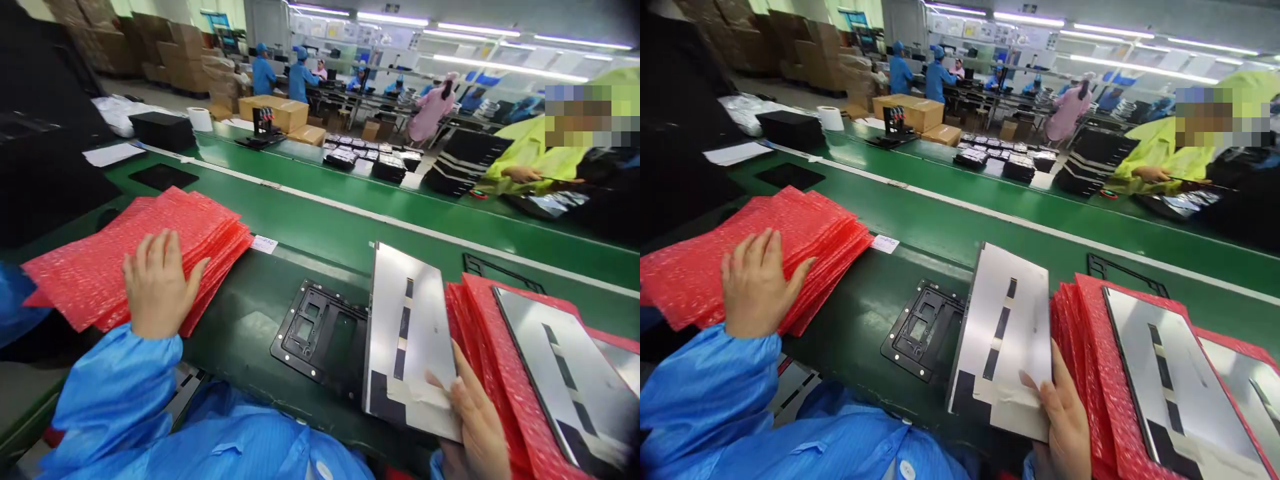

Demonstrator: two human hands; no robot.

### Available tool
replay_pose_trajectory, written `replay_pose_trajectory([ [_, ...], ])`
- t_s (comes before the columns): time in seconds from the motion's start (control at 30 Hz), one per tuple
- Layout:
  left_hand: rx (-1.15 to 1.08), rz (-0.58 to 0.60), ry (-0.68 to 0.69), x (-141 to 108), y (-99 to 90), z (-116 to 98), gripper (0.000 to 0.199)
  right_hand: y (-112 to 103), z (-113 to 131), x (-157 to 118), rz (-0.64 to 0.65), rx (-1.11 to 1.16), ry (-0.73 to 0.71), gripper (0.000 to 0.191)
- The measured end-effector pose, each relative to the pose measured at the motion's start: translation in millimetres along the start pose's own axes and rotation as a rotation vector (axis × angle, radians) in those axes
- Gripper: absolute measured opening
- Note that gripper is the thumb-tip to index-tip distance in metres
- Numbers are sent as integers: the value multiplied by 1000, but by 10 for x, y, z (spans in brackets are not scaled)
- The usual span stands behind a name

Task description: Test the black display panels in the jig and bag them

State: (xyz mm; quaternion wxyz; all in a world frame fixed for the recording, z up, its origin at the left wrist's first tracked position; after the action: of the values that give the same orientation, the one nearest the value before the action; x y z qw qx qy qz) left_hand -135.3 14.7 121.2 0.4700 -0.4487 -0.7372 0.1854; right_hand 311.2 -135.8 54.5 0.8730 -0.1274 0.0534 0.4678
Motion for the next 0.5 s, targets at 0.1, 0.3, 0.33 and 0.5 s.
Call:
replay_pose_trajectory([
  [0.1,-600,260,-21,-161,213,-401,56,263,-12,-24,217,98,4,63],
  [0.3,-1418,778,-479,-189,804,-746,86,984,-239,-276,735,107,97,69],
  [0.33,-1476,820,-517,-169,876,-745,76,1078,-283,-328,803,119,134,75],
  [0.5,-1273,988,-463,-201,1178,-657,27,1183,-468,-381,961,61,272,98],
])
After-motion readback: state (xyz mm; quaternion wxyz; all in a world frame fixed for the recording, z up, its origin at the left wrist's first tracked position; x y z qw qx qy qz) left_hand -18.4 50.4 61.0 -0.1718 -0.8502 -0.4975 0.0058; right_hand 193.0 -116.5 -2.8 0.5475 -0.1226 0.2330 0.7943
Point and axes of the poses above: each hand's wrist, its own x-axis towards the middle knuckle, its own y-axis out of the palm, z = x × y, the point moved 5 cm from there along x, towards the middle knuckle, and after that the axes turned 13 degrees about -x, right-handed, at the moved point
